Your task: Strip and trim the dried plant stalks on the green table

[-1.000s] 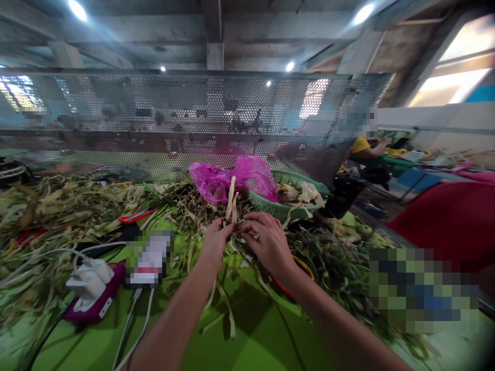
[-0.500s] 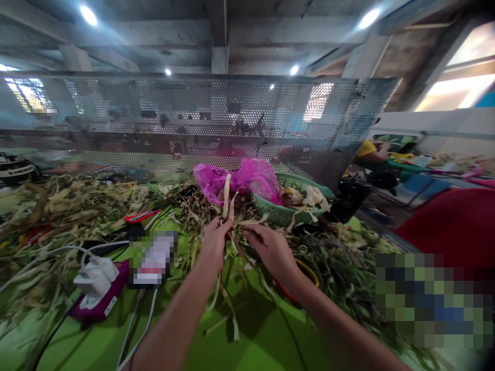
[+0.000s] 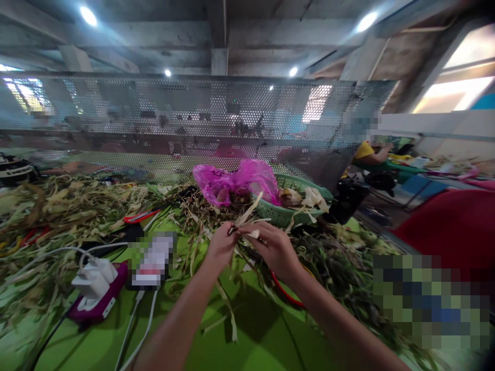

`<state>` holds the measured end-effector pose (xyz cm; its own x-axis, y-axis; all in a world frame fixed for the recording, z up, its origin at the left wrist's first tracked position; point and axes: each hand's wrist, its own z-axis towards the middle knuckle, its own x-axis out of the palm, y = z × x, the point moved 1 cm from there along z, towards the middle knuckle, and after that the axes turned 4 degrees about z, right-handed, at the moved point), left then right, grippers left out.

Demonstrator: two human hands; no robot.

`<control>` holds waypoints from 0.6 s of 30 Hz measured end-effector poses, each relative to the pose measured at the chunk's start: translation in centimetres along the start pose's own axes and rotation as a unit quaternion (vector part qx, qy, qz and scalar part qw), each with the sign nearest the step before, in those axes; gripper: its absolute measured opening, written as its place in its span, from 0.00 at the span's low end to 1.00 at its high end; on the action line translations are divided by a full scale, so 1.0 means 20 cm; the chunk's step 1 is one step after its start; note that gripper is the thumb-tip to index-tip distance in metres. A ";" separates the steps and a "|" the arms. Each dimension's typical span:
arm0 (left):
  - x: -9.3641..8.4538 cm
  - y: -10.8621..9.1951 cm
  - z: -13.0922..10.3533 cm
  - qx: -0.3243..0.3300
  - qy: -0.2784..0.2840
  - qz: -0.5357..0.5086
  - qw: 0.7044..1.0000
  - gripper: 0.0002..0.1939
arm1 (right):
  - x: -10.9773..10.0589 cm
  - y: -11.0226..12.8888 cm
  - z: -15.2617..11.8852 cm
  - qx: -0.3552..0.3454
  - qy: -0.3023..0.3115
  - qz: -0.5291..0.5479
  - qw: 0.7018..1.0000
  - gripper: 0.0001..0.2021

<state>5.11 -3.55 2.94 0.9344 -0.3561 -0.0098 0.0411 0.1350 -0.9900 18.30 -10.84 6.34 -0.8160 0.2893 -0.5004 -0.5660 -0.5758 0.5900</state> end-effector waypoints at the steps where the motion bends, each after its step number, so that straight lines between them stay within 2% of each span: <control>1: 0.00 0.01 0.00 0.025 0.012 0.035 0.999 0.03 | 0.00 0.00 0.00 -0.009 0.020 -0.017 1.000 0.12; 4: 0.02 0.02 -0.02 0.073 0.049 0.088 0.992 0.04 | 0.00 -0.01 0.00 0.002 0.013 -0.042 0.999 0.10; 10: 0.07 -0.01 -0.05 0.098 0.122 0.106 0.982 0.12 | 0.01 -0.05 0.01 0.057 -0.103 -0.027 0.993 0.05; 13: 0.07 -0.04 -0.07 0.105 0.117 0.140 0.978 0.11 | 0.01 -0.05 0.00 0.085 -0.136 0.009 0.987 0.06; 18: 0.06 -0.04 -0.06 0.094 0.083 0.131 0.983 0.09 | 0.04 -0.05 -0.01 0.126 -0.132 0.113 0.977 0.08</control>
<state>5.84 -5.20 3.56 0.8515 -0.4306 -0.2994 -0.1138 0.4055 -0.9070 18.21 -10.17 5.33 -0.9067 0.3822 -0.1784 -0.3516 -0.4513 0.8202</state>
